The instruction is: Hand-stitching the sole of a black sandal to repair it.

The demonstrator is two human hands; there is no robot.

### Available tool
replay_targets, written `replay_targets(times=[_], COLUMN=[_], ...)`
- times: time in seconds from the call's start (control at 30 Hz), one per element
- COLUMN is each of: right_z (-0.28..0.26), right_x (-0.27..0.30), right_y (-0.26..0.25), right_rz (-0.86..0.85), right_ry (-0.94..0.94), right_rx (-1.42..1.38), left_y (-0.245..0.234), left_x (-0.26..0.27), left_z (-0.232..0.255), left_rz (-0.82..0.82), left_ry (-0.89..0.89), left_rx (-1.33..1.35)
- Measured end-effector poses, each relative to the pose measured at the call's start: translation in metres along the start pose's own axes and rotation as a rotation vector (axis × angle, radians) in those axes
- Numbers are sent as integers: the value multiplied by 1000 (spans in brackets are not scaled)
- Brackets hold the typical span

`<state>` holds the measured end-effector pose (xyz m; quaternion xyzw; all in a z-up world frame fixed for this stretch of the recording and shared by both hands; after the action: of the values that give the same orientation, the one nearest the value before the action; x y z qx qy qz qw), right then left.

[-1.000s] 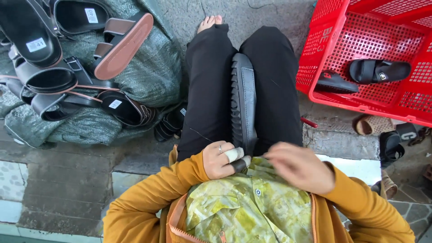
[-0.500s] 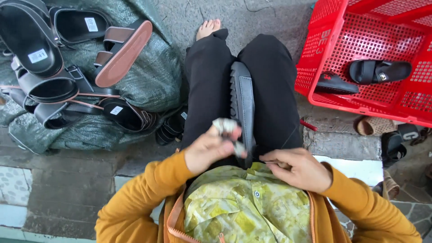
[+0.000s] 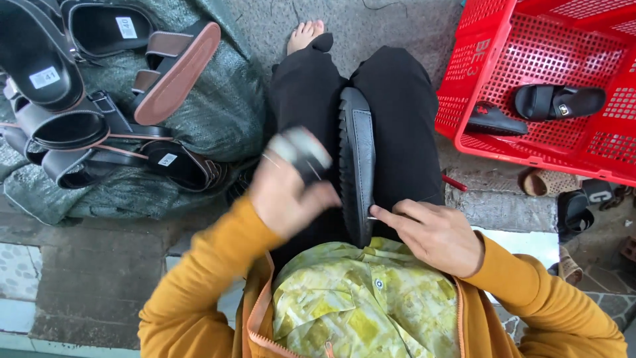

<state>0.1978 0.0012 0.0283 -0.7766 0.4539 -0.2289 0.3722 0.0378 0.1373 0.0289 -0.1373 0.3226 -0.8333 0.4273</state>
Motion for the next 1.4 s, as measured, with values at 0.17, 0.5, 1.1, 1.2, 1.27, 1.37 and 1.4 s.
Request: replay_targets(times=[0.17, 0.5, 1.1, 1.2, 1.27, 1.37, 1.4], right_z=[-6, -5, -6, 8, -2, 4, 4], right_x=[-5, -6, 14, 32, 34, 24, 21], right_y=[-5, 27, -21, -39, -21, -5, 0], right_rz=[12, -15, -22, -226, -289, -9, -7], right_ry=[-74, -90, -6, 34, -6, -15, -16], right_rx=[211, 310, 363, 762, 237, 105, 102], left_y=[45, 65, 91, 49, 47, 30, 28], left_x=[50, 50, 71, 44, 46, 45, 45], left_z=[16, 5, -16, 41, 59, 69, 68], left_rz=[-76, 21, -183, -113, -136, 180, 179], left_ry=[-18, -17, -568, -90, 174, 411, 410], left_rx=[231, 365, 907, 243, 100, 234, 231])
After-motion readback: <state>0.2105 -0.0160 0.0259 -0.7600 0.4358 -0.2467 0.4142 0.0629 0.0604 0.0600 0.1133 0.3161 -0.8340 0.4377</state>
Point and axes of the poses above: each hand's wrist, its own x-axis away from the middle knuckle, its own y-axis out of the palm, z = x × y, the point moved 7 cm from there along -x, towards the middle knuckle, and after that the axes turned 11 degrees about -y, right-handed, at the moved point
